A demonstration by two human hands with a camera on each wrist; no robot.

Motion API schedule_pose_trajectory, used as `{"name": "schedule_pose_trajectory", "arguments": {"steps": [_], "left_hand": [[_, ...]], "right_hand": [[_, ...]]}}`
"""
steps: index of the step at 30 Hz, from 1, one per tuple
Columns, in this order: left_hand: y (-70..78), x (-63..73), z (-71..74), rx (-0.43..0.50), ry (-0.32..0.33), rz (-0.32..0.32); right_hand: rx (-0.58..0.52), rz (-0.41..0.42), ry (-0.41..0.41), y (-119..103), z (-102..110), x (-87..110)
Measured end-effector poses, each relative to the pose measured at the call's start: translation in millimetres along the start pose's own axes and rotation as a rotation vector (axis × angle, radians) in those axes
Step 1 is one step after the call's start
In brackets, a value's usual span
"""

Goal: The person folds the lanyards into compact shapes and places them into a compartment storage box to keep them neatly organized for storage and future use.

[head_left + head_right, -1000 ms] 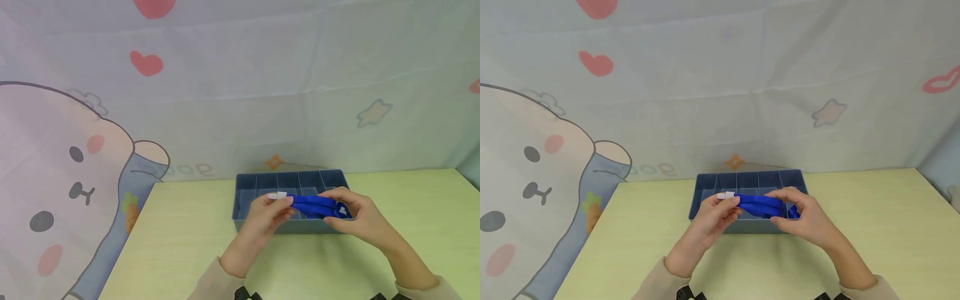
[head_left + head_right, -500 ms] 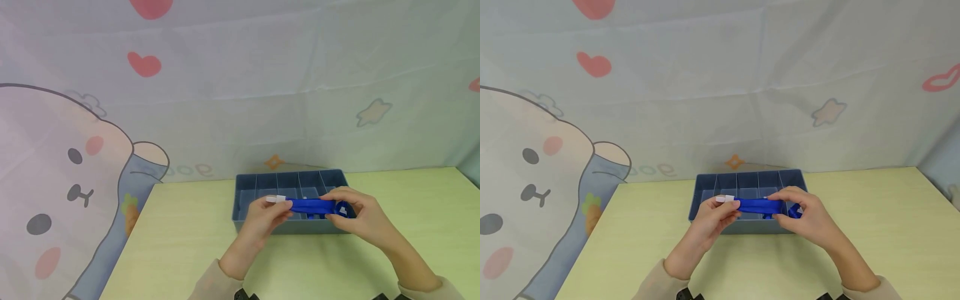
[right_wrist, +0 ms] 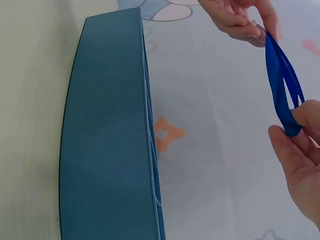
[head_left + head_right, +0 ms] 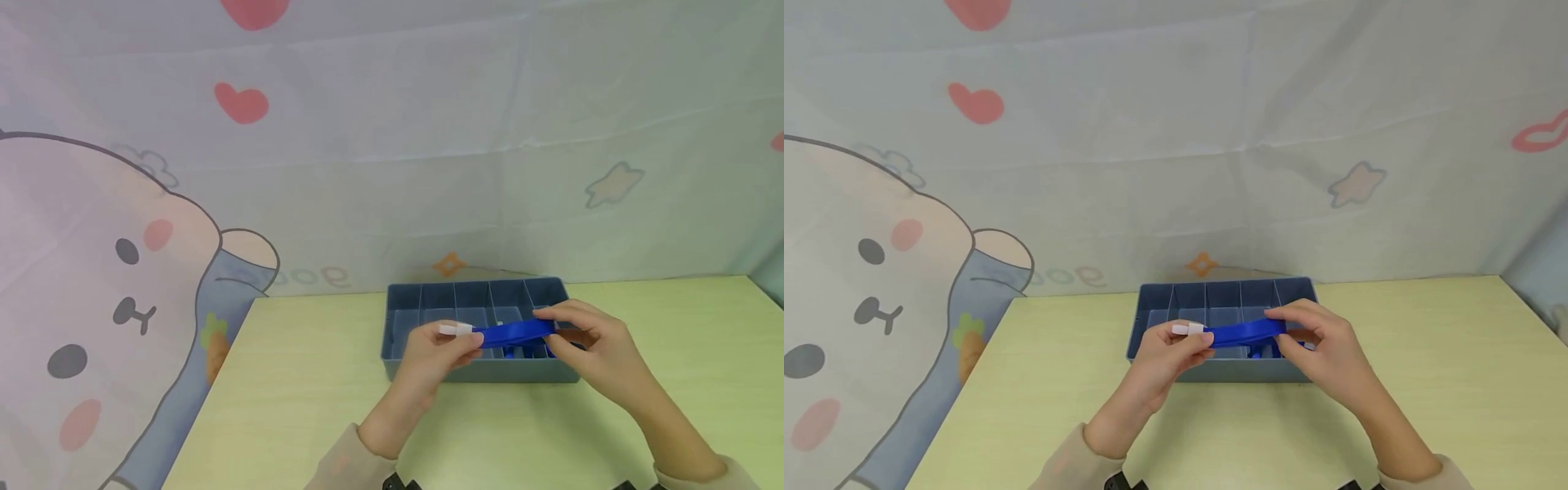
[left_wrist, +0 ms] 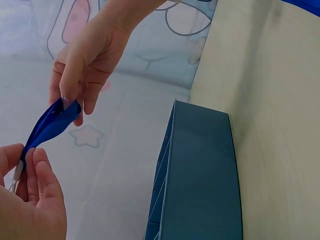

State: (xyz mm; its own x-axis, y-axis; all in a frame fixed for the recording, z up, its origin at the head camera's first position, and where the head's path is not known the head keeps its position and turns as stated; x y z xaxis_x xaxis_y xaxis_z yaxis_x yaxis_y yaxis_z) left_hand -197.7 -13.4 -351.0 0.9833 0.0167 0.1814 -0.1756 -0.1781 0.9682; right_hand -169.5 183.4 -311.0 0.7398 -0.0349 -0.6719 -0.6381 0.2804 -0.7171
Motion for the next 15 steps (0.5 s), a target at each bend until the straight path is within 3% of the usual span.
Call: {"name": "schedule_pose_trajectory", "arguments": {"steps": [4, 9, 12, 15], "left_hand": [[-0.4, 0.1, 0.9, -0.002, 0.016, -0.005], [-0.8, 0.4, 2.1, 0.007, 0.031, -0.009], [0.9, 0.5, 2.4, 0.007, 0.035, -0.030], [3.3, 0.8, 2.6, 0.012, 0.040, -0.052]], "right_hand": [[0.118, 0.056, -0.008, -2, -3, 0.6], [0.121, 0.041, -0.020, 0, -5, 2.1], [0.101, -0.022, -0.035, 5, -3, 3.8], [0.048, -0.140, -0.065, 12, -1, 6.3]]}}
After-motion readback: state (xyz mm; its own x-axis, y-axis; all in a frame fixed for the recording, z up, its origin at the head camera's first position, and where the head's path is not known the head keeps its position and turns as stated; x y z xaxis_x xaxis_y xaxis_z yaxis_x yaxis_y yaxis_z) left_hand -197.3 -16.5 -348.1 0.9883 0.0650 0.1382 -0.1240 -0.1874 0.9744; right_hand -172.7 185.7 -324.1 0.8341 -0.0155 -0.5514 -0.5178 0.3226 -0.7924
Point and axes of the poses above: each hand's wrist, its own x-axis away from the middle knuckle, its own z-axis out of the back of the hand, y = z × x, the point moved 7 cm from there along -x, towards the middle knuckle, and after that the axes turned 15 degrees about y, right-handed, at the moved point
